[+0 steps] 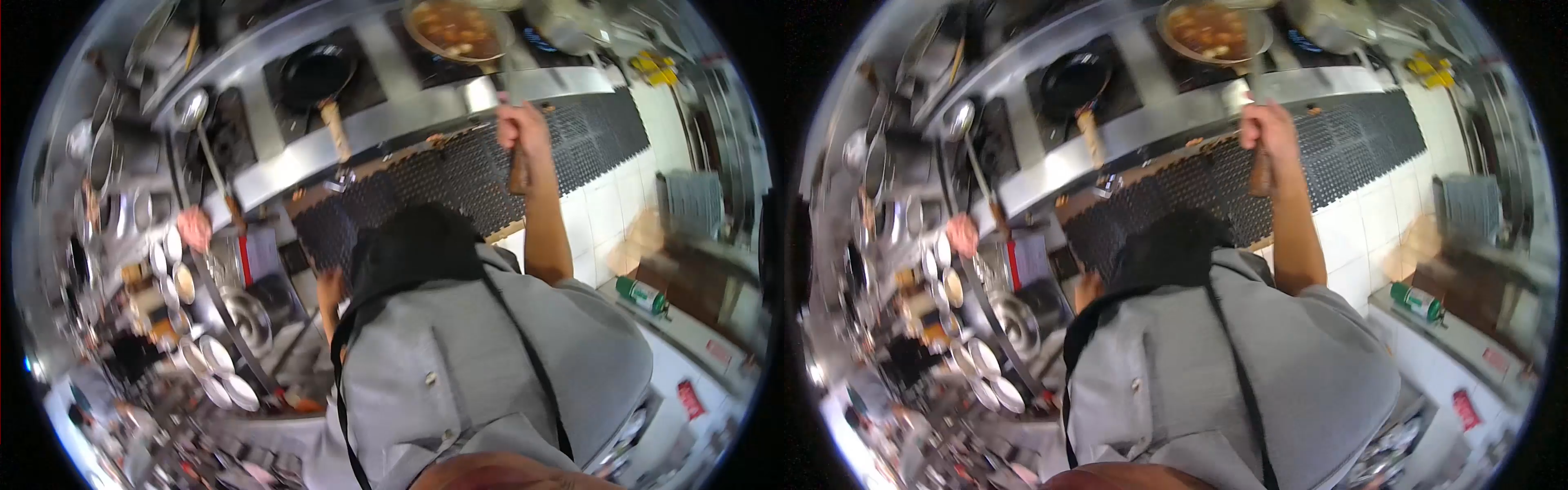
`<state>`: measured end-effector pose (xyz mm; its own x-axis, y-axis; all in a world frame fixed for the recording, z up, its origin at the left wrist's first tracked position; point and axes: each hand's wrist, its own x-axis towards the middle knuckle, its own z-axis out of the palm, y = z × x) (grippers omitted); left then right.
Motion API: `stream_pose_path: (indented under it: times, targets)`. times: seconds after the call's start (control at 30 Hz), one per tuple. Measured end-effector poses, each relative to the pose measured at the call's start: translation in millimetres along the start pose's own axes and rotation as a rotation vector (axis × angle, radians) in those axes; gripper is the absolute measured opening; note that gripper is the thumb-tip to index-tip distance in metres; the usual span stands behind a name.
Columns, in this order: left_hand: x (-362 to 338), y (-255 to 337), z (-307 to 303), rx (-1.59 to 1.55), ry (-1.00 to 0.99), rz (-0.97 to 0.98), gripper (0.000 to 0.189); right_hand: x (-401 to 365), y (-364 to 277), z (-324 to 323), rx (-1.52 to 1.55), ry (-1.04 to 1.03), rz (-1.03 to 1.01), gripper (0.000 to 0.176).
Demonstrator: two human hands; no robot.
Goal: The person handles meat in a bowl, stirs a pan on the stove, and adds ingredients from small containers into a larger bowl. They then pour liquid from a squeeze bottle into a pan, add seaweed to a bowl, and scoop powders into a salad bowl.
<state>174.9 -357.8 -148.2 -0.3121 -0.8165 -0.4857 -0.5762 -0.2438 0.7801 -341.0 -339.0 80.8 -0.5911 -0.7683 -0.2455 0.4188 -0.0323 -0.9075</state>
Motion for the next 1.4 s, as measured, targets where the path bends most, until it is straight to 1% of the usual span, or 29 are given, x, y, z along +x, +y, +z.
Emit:
stream_pose_path:
  times: [0.03, 0.07, 0.1, 0.13, 0.17, 0.2, 0.23, 0.27, 0.33, 0.37, 0.4, 0.47, 0.53, 0.57, 0.6, 0.67, 0.7, 0.73, 0.8, 1.0, 1.17, 1.27, 1.33, 1.4]
  targets:
    - [30.8, -30.6, 4.2, -0.241, 0.054, -0.105, 0.037, -6.5, 4.2, -5.1, 0.014, 0.012, 0.015, 0.025]
    - [60.1, -23.3, -0.6, -0.293, -0.014, -0.14, 0.027, -11.4, 5.4, -8.9, 0.022, 0.028, 0.022, 0.025]
    - [80.2, 3.7, -0.6, -0.282, 0.031, -0.157, 0.026, -16.6, 6.2, -9.9, 0.01, 0.05, 0.0, 0.026]
    - [118.7, -3.2, 6.6, -0.361, 0.079, -0.134, 0.026, -27.4, 7.0, -6.7, -0.005, 0.08, -0.03, 0.026]
    - [145.9, 4.2, 10.7, -0.4, 0.113, -0.216, 0.029, -41.5, 1.1, 4.8, 0.003, 0.118, 0.008, 0.027]
    - [189.1, -18.4, 12.0, -0.521, -0.054, -0.239, 0.027, -58.3, -7.1, 16.9, 0.006, 0.163, 0.037, 0.027]
    - [206.0, -0.3, 22.7, -0.736, 0.047, -0.403, 0.03, -74.6, -11.0, 26.4, -0.001, 0.172, 0.035, 0.027]
    - [222.1, 25.9, 38.5, -0.96, 0.142, -0.565, 0.038, -86.2, -16.3, 35.2, -0.014, 0.173, 0.023, 0.028]
    - [257.7, 39.1, 71.4, -1.298, 0.099, -0.558, 0.043, -90.2, -21.4, 4.8, -0.051, 0.082, 0.055, 0.028]
    - [272.8, 42.3, 87.1, -1.401, 0.078, -0.586, 0.039, -95.2, -28.2, 4.0, -0.013, 0.006, 0.087, 0.028]
    - [285.2, 39.1, 103.3, -1.474, 0.081, -0.603, 0.039, -102.2, -36.3, 5.0, 0.023, -0.063, 0.132, 0.028]
    - [298.8, 34.6, 131.6, -1.865, 0.079, -0.528, 0.035, -108.7, -47.5, 9.2, -0.028, -0.062, 0.133, 0.036]
    - [300.4, 32.0, 147.5, -2.062, 0.152, -0.33, 0.044, -116.1, -54.2, 29.0, 0.008, -0.01, 0.151, 0.036]
    - [297.5, 34.9, 151.2, -2.031, 0.213, -0.306, 0.038, -114.4, -55.8, 23.5, 0.066, -0.071, 0.157, 0.036]
    - [293.8, 37.7, 152.8, -2.053, 0.221, -0.326, 0.038, -113.9, -57.5, 28.5, 0.039, -0.07, 0.169, 0.036]
    - [293.3, 41.0, 152.6, -1.998, 0.29, -0.316, 0.03, -113.7, -58.2, 38.6, 0.085, -0.043, 0.176, 0.033]
    - [292.0, 39.6, 154.2, -2.015, 0.284, -0.293, 0.024, -111.7, -58.5, 40.2, 0.083, -0.081, 0.187, 0.033]
    - [290.6, 39.5, 155.2, -2.023, 0.283, -0.298, 0.024, -111.4, -58.7, 41.4, 0.075, -0.081, 0.188, 0.033]
    - [291.7, 41.6, 153.2, -2.023, 0.299, -0.33, 0.025, -109.0, -57.0, 44.2, 0.162, -0.096, 0.221, 0.033]
    - [291.6, 44.3, 150.6, -2.015, 0.294, -0.374, 0.026, -103.9, -50.4, 52.3, 0.182, -0.102, 0.238, 0.037]
    - [290.6, 44.0, 153.1, -2.036, 0.299, -0.336, 0.025, -101.7, -47.0, 57.7, 0.203, -0.122, 0.249, 0.037]
    - [291.7, 40.7, 155.5, -2.041, 0.291, -0.323, 0.023, -103.3, -46.0, 60.6, 0.177, -0.077, 0.225, 0.035]
    - [287.0, 43.0, 150.2, -2.035, 0.267, -0.31, 0.022, -102.8, -45.3, 59.9, 0.177, -0.082, 0.213, 0.035]
    - [282.2, 49.2, 145.0, -2.033, 0.312, -0.309, 0.023, -102.1, -46.9, 58.3, 0.188, -0.072, 0.172, 0.034]
